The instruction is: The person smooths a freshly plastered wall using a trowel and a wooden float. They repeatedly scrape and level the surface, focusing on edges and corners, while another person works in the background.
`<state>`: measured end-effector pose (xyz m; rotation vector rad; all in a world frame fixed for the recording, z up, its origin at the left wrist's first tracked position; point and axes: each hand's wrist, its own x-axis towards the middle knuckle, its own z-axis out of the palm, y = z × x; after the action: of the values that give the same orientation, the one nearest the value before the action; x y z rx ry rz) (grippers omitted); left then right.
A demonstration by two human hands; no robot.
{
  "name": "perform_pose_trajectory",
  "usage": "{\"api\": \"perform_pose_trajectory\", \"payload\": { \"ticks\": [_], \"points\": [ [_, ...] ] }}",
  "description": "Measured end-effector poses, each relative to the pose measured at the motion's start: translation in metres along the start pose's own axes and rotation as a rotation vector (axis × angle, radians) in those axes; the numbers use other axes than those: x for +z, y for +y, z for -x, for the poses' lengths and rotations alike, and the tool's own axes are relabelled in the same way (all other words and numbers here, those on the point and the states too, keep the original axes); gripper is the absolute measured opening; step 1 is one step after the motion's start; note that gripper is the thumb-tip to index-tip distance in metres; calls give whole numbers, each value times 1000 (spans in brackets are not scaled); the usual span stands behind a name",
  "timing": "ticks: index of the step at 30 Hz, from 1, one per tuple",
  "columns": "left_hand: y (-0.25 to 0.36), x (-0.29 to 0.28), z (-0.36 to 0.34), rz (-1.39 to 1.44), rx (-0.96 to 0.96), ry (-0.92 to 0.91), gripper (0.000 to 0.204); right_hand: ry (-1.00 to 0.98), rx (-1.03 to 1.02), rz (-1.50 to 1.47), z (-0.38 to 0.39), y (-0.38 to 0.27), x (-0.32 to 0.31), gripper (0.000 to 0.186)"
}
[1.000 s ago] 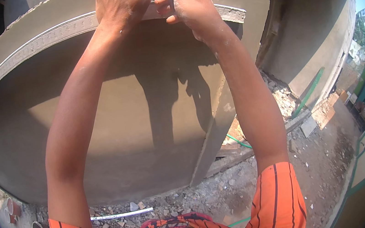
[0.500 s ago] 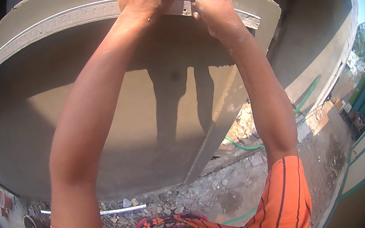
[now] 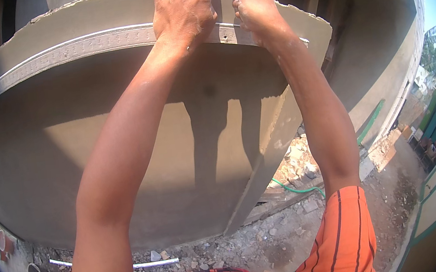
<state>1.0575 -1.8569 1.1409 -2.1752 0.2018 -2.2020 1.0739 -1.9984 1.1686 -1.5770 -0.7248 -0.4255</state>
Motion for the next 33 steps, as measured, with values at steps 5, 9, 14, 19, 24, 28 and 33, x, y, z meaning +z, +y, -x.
{"api": "perform_pose_trajectory", "payload": {
  "ticks": [5, 9, 14, 19, 24, 28, 33],
  "points": [
    [0, 3, 1, -22, 9, 20, 35, 4, 31, 0, -5, -3, -1, 28],
    [-1, 7, 3, -56, 12, 70, 33, 2, 35, 28, -16, -5, -4, 27],
    [-1, 15, 2, -124, -5, 31, 28, -60, 44, 62, -27, -14, -11, 26],
    [1, 13, 2, -103, -22, -19, 29, -75, 23, 87, -31, -15, -13, 26],
    [-1, 9, 3, -114, -10, -19, 35, -67, 5, 58, -28, -13, -12, 27],
    [1, 4, 3, -120, -31, -62, 51, 12, 23, 13, -21, -8, -4, 28],
    [1, 3, 3, -115, -28, -82, 52, -42, 16, 103, -30, -16, -15, 30]
  ]
}}
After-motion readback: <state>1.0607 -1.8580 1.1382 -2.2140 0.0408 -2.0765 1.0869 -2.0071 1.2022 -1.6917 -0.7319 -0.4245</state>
